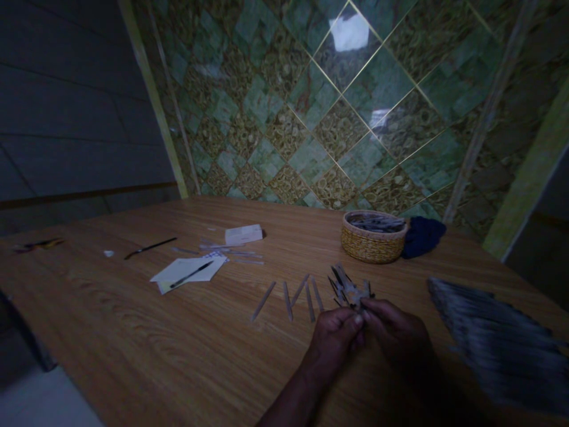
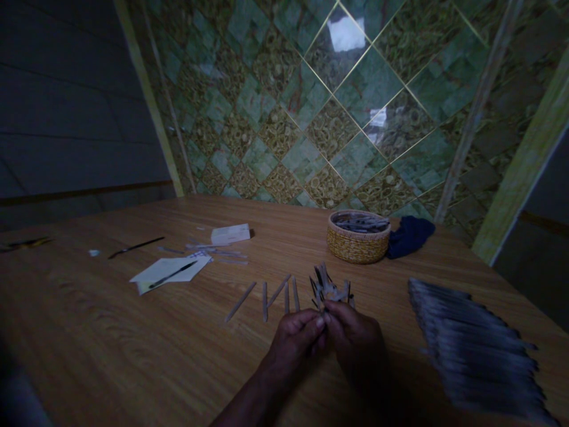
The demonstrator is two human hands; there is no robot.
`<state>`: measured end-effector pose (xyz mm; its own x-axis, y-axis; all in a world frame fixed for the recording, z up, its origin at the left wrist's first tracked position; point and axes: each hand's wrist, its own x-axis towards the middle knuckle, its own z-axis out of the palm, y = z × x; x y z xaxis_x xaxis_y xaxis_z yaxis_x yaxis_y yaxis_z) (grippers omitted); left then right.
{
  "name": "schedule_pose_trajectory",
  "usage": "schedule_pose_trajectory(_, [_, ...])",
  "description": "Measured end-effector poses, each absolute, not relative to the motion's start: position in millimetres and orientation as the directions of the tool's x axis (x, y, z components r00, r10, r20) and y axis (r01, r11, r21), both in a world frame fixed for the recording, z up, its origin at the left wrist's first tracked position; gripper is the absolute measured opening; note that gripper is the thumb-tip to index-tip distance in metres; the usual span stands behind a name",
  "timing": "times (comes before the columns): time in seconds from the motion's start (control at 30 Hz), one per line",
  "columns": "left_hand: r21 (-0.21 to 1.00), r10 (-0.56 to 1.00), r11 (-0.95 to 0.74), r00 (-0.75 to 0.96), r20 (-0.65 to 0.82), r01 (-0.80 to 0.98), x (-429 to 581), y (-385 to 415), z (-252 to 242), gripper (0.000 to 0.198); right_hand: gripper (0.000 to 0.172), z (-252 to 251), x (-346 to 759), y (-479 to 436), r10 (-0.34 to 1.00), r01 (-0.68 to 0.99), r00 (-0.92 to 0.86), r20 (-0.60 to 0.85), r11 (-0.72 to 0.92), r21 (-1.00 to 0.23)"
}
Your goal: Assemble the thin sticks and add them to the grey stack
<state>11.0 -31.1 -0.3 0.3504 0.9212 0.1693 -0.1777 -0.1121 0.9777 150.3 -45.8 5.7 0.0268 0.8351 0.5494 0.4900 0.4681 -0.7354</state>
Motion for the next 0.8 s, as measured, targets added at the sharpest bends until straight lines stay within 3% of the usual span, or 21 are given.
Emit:
schedule_pose_trajectory(0.3, [0.988, 0.873, -0.015, 0.48, 0.088, -0.152, 4.4, -30.2, 8.4, 0.041, 0.026, 13.9, 168.4, -38.0, 0.922, 0.244, -0.061, 0.382, 0.385, -0.89])
schedule_pose_trajectory(0.6, [0.995, 0.86, -0.029, 0.505, 0.072, -0.091, 3.1, -29.7, 8.7, 0.044, 0.02, 26.4, 180.3, -38.9, 0.929, 0.35, -0.204, 0.309, 0.364, -0.863])
schedule_pose_trajectory(0.8, [0.98, 0.786, 0.145, 0.618, -0.031, -0.135, -2.6, -30.6, 11.7, 0.043, 0.024, 32.9, 185.4, -42.6, 0.905, 0.366, -0.31, 0.291, 0.396, -0.842])
